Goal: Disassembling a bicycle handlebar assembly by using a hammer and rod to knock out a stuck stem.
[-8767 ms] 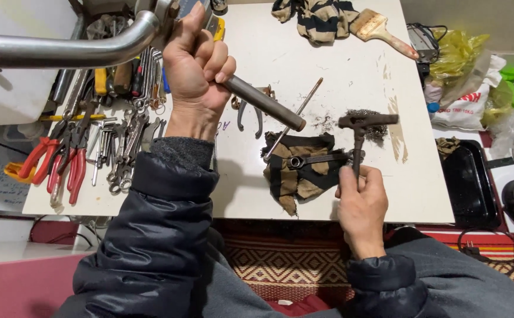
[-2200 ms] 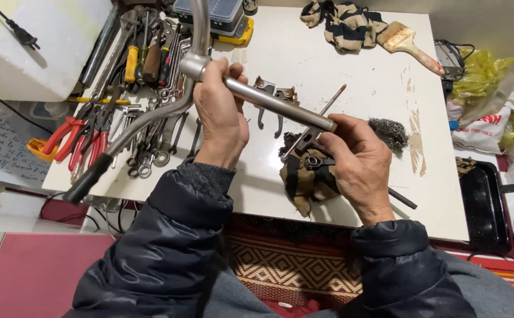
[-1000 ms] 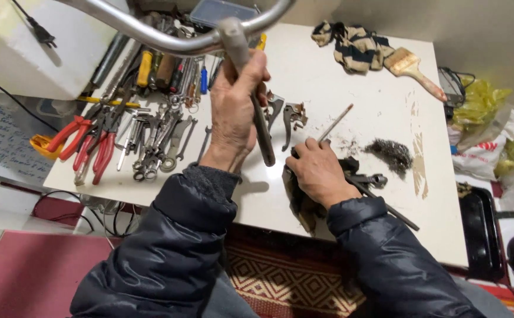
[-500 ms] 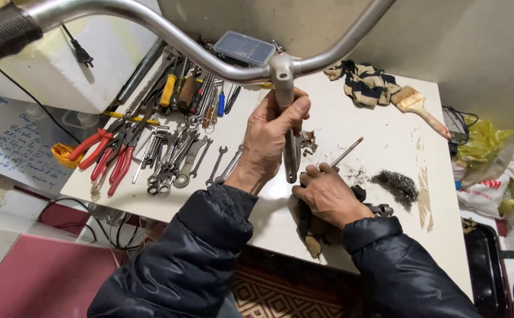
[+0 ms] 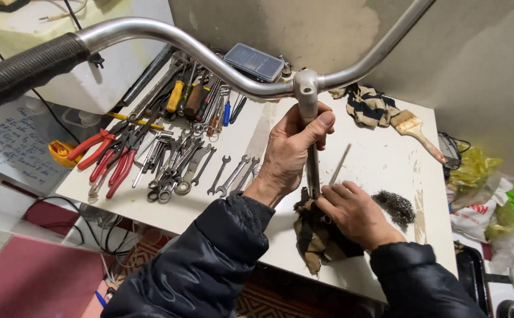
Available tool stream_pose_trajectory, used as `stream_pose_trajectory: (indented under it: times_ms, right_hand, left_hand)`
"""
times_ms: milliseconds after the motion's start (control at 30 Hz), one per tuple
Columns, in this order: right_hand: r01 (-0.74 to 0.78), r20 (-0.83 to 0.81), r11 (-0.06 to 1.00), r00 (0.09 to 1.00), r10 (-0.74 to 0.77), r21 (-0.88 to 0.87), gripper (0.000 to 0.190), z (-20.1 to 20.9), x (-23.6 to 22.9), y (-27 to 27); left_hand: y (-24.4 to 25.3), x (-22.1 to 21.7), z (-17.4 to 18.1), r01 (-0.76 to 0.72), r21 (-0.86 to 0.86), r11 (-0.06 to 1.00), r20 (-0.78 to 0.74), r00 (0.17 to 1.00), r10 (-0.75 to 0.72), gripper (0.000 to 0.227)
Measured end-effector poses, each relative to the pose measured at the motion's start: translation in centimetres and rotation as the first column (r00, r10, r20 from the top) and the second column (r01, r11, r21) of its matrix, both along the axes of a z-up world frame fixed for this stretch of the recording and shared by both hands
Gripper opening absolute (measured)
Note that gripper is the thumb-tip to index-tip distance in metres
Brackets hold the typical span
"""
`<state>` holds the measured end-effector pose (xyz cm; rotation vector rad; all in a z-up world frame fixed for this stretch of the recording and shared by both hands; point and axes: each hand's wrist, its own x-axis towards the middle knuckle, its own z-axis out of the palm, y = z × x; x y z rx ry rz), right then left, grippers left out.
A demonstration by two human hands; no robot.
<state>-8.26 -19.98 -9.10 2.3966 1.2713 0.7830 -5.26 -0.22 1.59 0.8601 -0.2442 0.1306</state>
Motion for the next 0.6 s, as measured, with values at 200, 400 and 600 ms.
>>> stream_pose_trajectory:
  times_ms: [200, 400, 600]
  right_hand:
    - [0.004, -0.042, 0.939, 0.999, 0.011, 0.344, 0.035, 1.3, -0.5, -3.9]
    - [0.221, -0.133, 0.745, 0.975, -0.177, 0.630, 0.033, 17.2, -7.6, 1.5]
    - [0.341, -0.142, 0.757, 0.937, -0.318, 0.558, 0.035, 23.5, -8.7, -1.4]
  left_hand:
    - [0.0, 0.5, 0.2, 0.018, -0.022, 1.000, 0.011, 1.000, -0.018, 0.028]
    - [0.9, 0.4, -0.2, 0.197, 0.083, 0.977, 0.097, 0.974, -0.204, 0.008]
    - [-0.5, 0.4, -1.1, 0.195, 0.178, 0.964, 0.075, 0.975, -0.211, 0.010]
